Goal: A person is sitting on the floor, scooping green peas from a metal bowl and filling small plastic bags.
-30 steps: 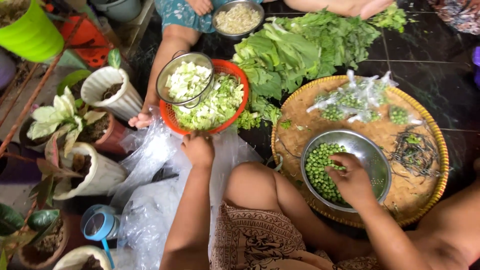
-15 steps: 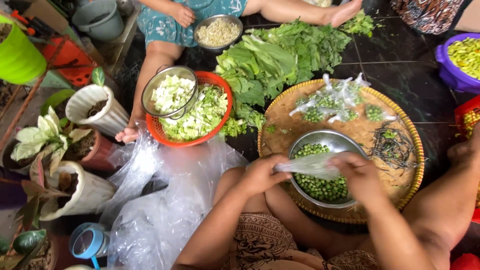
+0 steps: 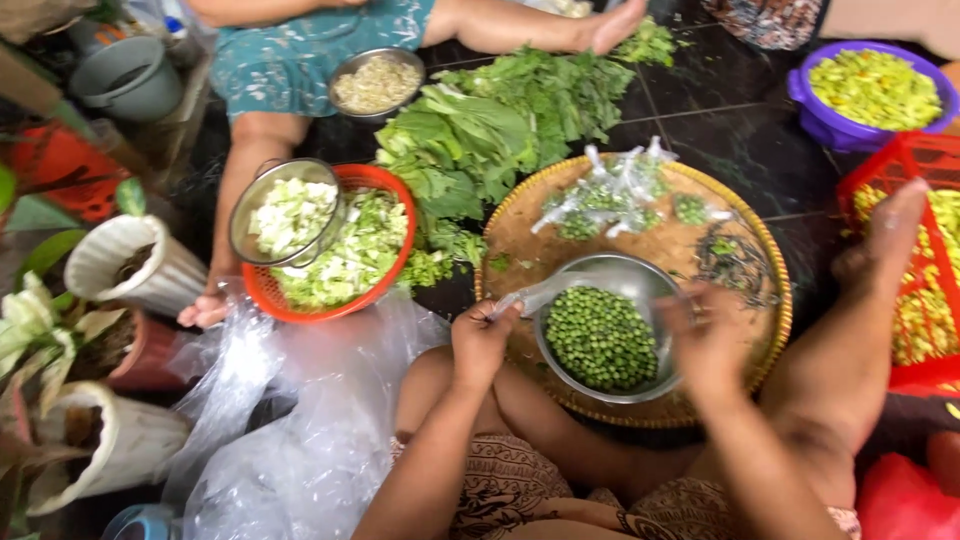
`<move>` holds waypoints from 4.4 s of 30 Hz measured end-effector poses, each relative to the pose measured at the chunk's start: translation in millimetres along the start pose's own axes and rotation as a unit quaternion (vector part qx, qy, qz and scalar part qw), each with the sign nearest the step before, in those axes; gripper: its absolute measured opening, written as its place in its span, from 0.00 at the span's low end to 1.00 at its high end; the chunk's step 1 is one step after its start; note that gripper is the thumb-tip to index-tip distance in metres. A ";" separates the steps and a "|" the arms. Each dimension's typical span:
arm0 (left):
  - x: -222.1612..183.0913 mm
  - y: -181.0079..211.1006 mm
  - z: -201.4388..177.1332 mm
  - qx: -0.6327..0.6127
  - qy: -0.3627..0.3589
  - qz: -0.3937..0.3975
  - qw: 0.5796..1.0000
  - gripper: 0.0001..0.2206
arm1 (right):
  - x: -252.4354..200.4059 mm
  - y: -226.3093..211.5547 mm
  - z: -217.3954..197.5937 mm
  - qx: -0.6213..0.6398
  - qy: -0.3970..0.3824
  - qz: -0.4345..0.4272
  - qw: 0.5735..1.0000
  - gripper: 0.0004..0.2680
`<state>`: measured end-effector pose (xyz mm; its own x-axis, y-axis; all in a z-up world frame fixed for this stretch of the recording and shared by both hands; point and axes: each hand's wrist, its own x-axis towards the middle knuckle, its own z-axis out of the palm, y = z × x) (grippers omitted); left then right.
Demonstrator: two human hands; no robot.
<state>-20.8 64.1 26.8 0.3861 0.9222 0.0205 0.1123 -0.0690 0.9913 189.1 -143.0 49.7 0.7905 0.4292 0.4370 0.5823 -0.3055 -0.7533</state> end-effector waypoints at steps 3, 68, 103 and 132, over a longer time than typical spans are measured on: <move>-18.7 -5.2 38.9 -0.014 -0.018 0.008 1.000 0.11 | -35.4 -47.3 34.6 0.152 -0.125 0.078 0.977 0.07; -49.6 -50.6 55.8 -0.201 -0.191 -0.240 0.930 0.05 | -57.6 8.0 49.3 0.351 -0.299 0.171 0.871 0.05; 0.4 34.6 26.5 0.298 -0.358 0.243 0.851 0.45 | -4.4 -41.8 46.4 0.063 -0.422 -0.093 0.900 0.05; 23.6 -42.6 58.7 0.287 -0.245 0.213 0.901 0.32 | 76.3 -30.7 52.7 0.098 -0.463 0.273 0.838 0.26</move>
<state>37.3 66.5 -22.6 0.8481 0.4967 0.1845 0.2587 -0.6920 0.6739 221.5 -56.1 80.3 0.3898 0.7741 -0.4988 0.0691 -0.5647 -0.8224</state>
